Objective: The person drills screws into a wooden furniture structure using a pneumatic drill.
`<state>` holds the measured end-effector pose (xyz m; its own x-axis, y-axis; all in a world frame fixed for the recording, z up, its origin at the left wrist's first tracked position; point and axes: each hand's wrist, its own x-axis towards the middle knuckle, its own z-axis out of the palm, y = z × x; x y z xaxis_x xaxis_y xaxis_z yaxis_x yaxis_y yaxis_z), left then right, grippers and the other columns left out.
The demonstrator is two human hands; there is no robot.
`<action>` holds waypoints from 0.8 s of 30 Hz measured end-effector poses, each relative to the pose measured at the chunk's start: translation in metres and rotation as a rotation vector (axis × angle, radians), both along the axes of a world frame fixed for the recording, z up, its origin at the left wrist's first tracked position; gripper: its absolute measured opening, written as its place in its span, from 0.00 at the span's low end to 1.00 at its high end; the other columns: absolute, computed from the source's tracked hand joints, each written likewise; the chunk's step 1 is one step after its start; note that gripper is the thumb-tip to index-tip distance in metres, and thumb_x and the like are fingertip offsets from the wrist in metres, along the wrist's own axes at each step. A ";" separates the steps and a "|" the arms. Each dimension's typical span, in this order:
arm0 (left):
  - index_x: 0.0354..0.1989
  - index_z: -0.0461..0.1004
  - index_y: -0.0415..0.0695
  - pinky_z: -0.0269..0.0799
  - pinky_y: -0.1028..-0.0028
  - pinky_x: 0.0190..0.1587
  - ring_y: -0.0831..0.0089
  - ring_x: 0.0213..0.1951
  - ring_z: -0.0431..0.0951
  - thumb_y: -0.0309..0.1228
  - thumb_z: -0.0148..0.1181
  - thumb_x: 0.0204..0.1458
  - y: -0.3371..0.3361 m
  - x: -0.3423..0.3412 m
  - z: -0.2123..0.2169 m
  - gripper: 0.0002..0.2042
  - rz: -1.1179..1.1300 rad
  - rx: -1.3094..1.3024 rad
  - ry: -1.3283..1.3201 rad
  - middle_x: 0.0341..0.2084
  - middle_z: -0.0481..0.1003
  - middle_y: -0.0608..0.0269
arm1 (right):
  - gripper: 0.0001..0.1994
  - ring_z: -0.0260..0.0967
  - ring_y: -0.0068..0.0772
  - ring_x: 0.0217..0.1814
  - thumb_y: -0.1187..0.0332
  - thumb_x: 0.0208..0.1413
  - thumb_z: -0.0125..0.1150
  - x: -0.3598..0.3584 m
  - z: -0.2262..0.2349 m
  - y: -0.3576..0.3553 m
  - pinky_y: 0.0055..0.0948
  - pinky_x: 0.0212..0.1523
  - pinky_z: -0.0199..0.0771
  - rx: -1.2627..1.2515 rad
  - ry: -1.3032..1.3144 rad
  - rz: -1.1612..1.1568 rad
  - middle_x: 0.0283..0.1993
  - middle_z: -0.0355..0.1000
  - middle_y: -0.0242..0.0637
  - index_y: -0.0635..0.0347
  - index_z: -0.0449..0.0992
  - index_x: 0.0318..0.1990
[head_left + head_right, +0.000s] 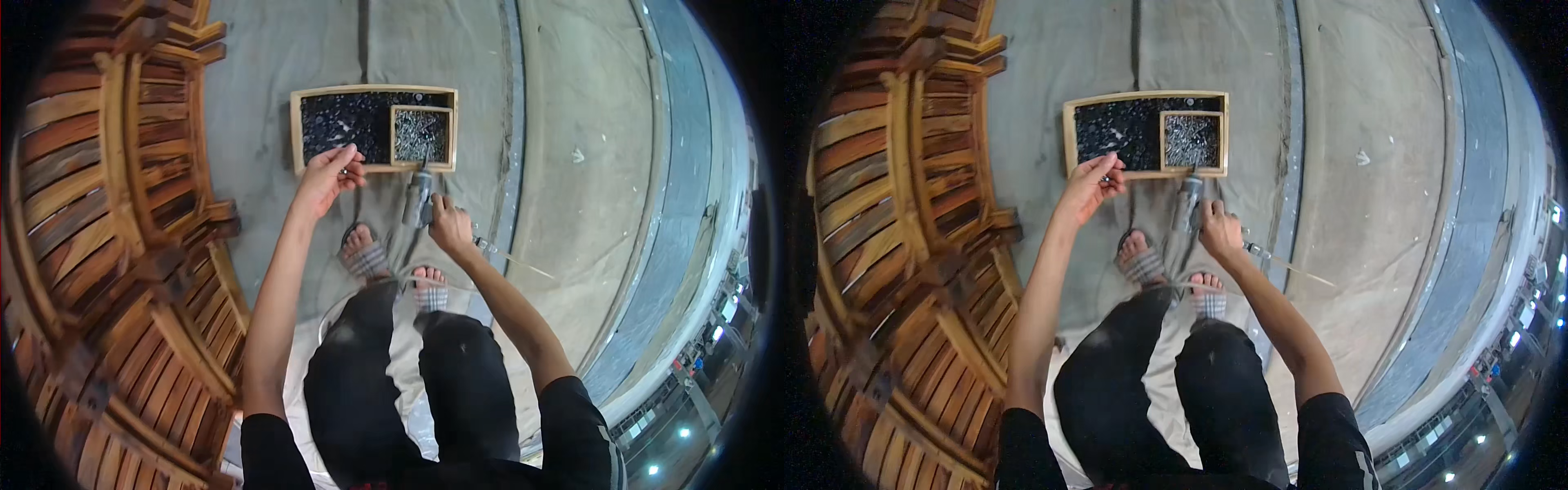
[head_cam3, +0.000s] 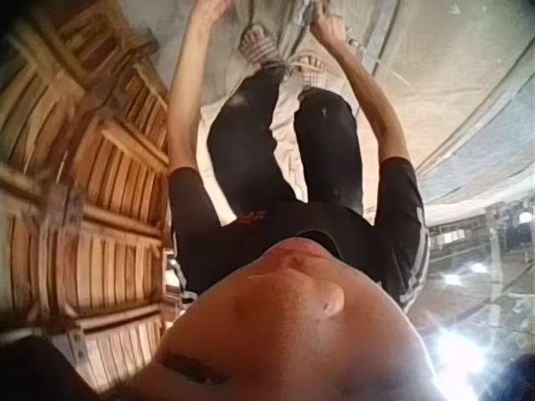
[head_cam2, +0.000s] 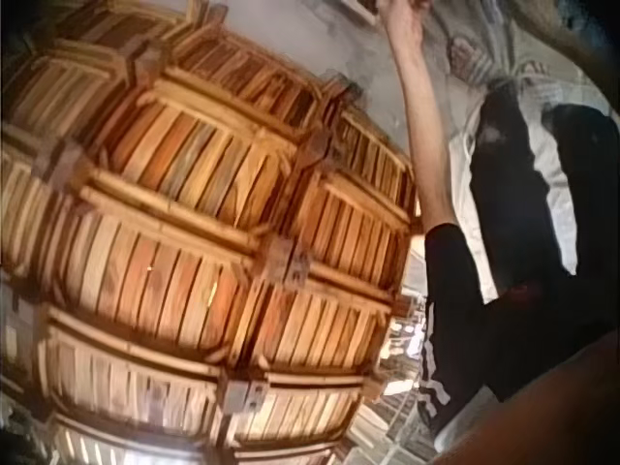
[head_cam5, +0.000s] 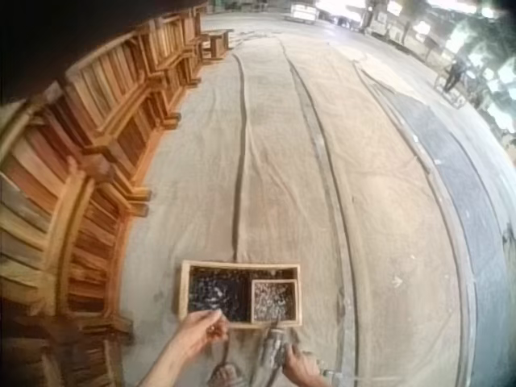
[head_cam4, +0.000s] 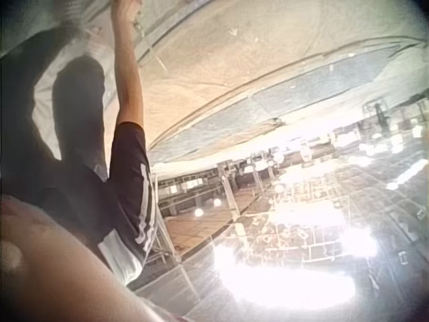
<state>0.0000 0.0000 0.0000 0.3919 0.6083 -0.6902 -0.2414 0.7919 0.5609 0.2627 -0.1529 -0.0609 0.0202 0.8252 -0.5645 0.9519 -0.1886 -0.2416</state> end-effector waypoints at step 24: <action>0.45 0.69 0.35 0.74 0.72 0.40 0.67 0.34 0.77 0.31 0.44 0.61 0.002 -0.001 -0.119 0.12 0.275 -0.036 -0.144 0.32 0.76 0.56 | 0.25 0.70 0.48 0.45 0.69 0.42 0.64 0.055 -0.036 0.084 0.40 0.48 0.72 0.083 0.538 0.327 0.46 0.70 0.42 0.61 0.69 0.51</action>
<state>-0.0015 0.0021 -0.1194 0.3116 0.6814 -0.6622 -0.5241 0.7046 0.4784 0.3175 -0.0690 -0.0965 -0.5091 0.7819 -0.3598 0.6986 0.1313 -0.7033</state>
